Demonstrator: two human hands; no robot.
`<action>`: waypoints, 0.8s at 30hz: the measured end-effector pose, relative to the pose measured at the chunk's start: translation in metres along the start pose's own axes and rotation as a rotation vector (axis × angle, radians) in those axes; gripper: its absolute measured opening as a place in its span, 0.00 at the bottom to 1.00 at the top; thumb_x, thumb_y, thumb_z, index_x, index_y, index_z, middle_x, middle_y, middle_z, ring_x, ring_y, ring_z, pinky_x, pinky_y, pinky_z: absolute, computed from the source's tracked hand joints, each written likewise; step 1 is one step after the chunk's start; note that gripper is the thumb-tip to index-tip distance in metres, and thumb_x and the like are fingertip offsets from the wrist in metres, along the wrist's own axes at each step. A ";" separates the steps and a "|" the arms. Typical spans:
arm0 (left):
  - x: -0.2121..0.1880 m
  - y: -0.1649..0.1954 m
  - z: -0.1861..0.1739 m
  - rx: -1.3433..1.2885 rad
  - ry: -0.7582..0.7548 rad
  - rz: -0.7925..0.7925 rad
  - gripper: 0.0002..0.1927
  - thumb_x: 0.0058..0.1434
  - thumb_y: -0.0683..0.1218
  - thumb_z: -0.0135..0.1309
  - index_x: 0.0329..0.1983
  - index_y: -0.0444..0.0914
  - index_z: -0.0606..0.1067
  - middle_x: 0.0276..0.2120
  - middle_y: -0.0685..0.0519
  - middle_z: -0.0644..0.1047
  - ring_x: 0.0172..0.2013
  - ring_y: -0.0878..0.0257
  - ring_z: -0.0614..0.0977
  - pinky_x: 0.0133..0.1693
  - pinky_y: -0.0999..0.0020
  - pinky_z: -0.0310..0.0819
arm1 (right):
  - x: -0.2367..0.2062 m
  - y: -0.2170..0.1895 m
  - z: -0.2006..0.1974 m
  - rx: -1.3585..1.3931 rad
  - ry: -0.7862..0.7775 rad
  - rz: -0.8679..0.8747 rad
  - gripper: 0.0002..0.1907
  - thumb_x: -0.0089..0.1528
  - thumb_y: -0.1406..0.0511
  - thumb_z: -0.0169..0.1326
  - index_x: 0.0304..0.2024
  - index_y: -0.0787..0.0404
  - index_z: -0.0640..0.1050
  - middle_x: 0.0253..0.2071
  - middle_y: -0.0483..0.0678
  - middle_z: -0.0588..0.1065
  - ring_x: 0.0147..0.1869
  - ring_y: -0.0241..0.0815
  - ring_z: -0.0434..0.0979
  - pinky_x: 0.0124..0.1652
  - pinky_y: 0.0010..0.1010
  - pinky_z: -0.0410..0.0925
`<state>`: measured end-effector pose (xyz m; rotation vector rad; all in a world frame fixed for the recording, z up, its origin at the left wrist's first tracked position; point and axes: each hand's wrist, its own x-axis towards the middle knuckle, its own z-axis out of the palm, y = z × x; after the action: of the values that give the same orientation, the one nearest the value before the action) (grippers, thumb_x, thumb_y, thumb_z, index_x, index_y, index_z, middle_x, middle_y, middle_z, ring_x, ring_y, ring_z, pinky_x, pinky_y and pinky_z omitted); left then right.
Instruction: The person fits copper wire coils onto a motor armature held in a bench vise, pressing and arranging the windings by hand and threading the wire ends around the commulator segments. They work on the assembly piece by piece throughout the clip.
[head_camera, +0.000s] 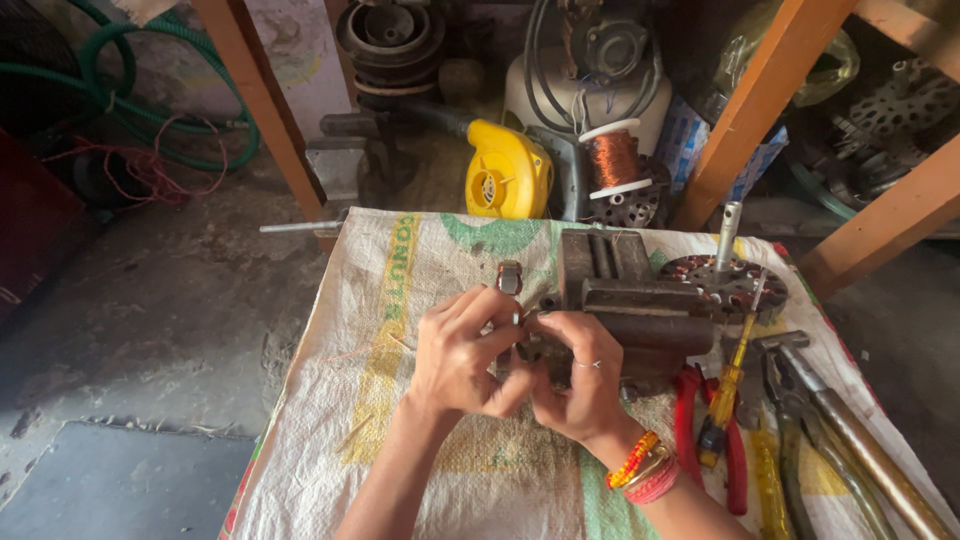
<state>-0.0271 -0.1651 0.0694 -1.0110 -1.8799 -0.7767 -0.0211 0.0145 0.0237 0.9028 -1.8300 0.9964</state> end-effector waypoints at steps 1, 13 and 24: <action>-0.001 0.000 0.001 -0.003 0.009 -0.003 0.12 0.41 0.51 0.57 0.25 0.39 0.78 0.33 0.52 0.74 0.30 0.57 0.78 0.31 0.63 0.72 | -0.001 0.000 -0.002 0.005 -0.005 0.001 0.26 0.56 0.73 0.57 0.57 0.65 0.67 0.45 0.56 0.77 0.47 0.51 0.82 0.49 0.38 0.75; -0.008 -0.028 0.009 -0.287 0.185 -0.453 0.15 0.45 0.50 0.48 0.26 0.40 0.82 0.26 0.54 0.78 0.20 0.65 0.71 0.21 0.69 0.62 | -0.003 0.005 -0.004 -0.108 -0.034 -0.059 0.26 0.53 0.75 0.53 0.55 0.65 0.67 0.42 0.52 0.79 0.43 0.53 0.81 0.46 0.42 0.72; -0.049 -0.085 -0.012 -0.640 -0.522 -0.971 0.18 0.59 0.56 0.57 0.19 0.42 0.75 0.23 0.55 0.78 0.32 0.65 0.76 0.46 0.71 0.67 | -0.004 0.004 0.002 -0.128 0.008 -0.094 0.26 0.55 0.78 0.51 0.56 0.65 0.66 0.44 0.53 0.79 0.45 0.53 0.81 0.48 0.40 0.73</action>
<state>-0.0807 -0.2328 0.0212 -0.6262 -2.6847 -1.9078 -0.0233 0.0148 0.0180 0.8967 -1.8059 0.8138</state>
